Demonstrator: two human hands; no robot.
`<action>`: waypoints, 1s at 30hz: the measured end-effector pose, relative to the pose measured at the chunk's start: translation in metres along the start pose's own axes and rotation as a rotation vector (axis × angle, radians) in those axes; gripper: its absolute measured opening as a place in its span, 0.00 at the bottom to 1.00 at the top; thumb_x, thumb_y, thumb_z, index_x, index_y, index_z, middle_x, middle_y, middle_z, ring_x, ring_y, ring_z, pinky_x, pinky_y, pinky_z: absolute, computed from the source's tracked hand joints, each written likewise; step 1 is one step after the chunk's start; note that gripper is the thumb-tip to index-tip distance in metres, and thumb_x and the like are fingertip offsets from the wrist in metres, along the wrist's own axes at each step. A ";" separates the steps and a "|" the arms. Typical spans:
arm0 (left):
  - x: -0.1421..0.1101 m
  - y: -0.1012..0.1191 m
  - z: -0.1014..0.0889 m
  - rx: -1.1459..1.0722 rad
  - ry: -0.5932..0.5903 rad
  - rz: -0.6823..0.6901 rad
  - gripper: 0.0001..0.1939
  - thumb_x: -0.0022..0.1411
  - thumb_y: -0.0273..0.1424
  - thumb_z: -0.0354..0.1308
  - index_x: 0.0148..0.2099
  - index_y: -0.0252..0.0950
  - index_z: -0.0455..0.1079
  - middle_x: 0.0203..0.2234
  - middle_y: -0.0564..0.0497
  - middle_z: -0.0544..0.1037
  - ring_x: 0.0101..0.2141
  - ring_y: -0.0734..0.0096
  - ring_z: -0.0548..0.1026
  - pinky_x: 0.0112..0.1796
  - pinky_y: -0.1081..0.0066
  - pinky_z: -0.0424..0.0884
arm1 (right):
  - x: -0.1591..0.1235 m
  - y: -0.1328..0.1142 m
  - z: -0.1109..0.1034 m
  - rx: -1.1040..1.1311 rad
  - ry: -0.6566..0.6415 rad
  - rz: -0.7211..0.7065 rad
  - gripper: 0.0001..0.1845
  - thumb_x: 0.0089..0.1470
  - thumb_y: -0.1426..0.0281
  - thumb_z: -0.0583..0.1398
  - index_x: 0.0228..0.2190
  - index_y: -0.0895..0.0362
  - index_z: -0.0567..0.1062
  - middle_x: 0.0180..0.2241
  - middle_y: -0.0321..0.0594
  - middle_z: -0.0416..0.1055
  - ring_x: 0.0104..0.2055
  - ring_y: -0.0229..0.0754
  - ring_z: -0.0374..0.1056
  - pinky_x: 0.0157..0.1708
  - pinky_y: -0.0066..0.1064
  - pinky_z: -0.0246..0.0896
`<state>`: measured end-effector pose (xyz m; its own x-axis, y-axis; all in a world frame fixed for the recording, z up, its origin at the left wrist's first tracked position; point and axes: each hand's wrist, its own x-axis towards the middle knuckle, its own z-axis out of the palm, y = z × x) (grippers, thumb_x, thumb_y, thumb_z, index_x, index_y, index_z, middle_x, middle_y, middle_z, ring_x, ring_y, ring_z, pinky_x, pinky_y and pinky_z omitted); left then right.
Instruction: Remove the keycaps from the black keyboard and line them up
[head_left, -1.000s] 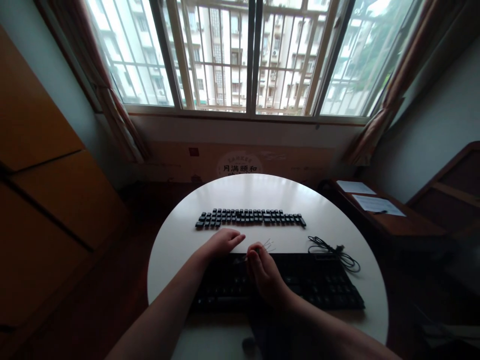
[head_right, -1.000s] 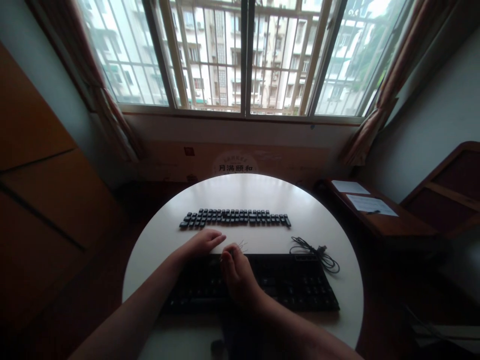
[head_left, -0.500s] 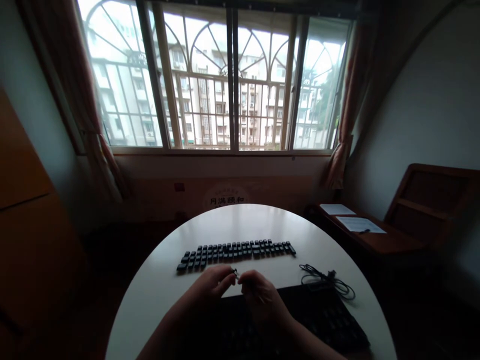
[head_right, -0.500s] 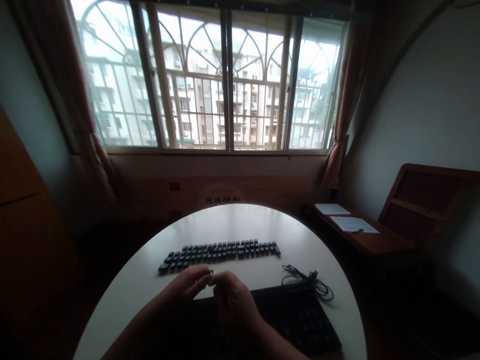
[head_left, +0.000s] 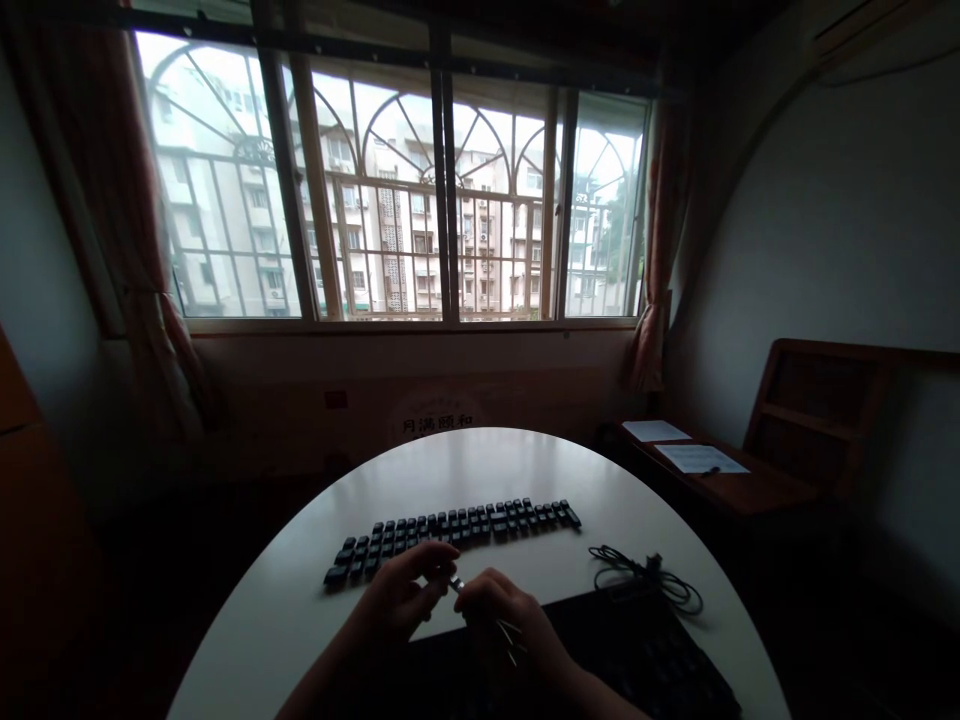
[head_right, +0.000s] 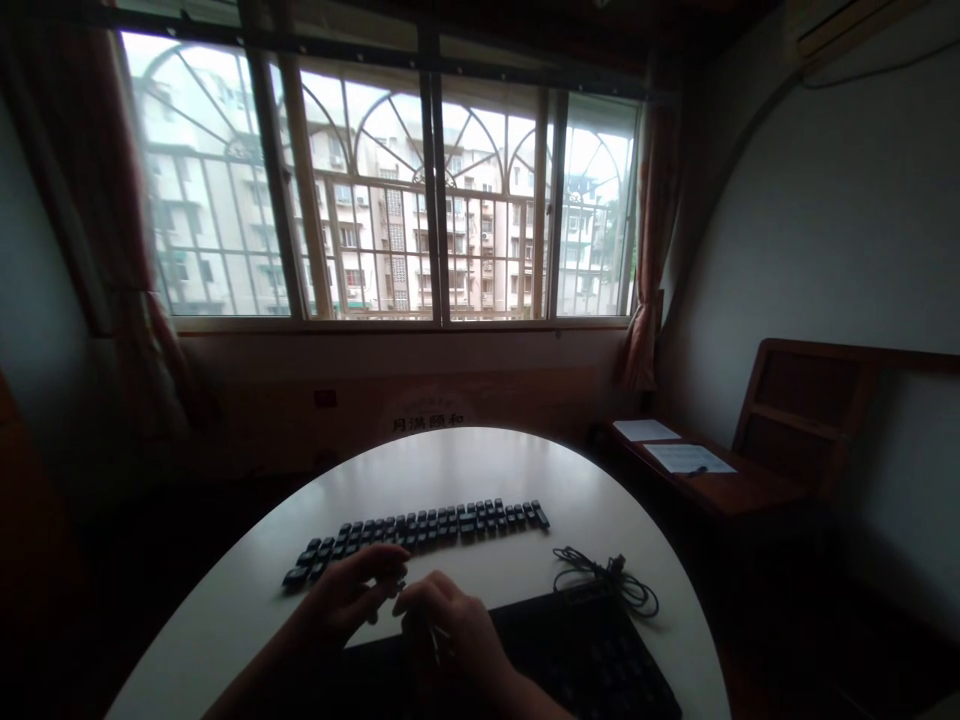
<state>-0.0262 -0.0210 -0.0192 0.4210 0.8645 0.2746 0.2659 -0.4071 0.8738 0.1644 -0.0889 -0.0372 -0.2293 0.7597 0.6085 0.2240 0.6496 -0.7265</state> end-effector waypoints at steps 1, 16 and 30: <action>0.000 -0.001 0.001 -0.006 0.001 -0.005 0.20 0.57 0.44 0.60 0.47 0.38 0.72 0.35 0.48 0.78 0.31 0.67 0.75 0.24 0.75 0.71 | 0.000 0.000 0.000 -0.012 0.004 0.005 0.06 0.63 0.71 0.54 0.37 0.52 0.71 0.33 0.35 0.66 0.24 0.32 0.56 0.23 0.26 0.48; 0.009 0.002 -0.028 0.062 0.249 0.059 0.16 0.60 0.44 0.58 0.40 0.37 0.74 0.27 0.52 0.75 0.25 0.71 0.71 0.25 0.72 0.71 | 0.005 0.006 -0.014 0.005 0.194 0.078 0.08 0.63 0.68 0.53 0.36 0.55 0.71 0.30 0.37 0.68 0.27 0.36 0.63 0.25 0.25 0.59; 0.034 0.016 -0.071 0.156 0.334 0.071 0.23 0.56 0.45 0.61 0.47 0.32 0.75 0.40 0.41 0.81 0.37 0.60 0.79 0.32 0.67 0.76 | 0.001 0.002 -0.024 -0.084 0.175 0.051 0.07 0.61 0.68 0.55 0.37 0.55 0.72 0.31 0.37 0.71 0.30 0.38 0.67 0.31 0.27 0.63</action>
<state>-0.0694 0.0232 0.0329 0.1435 0.8704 0.4709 0.3858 -0.4874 0.7833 0.1875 -0.0860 -0.0309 -0.0487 0.7807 0.6230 0.3109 0.6046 -0.7334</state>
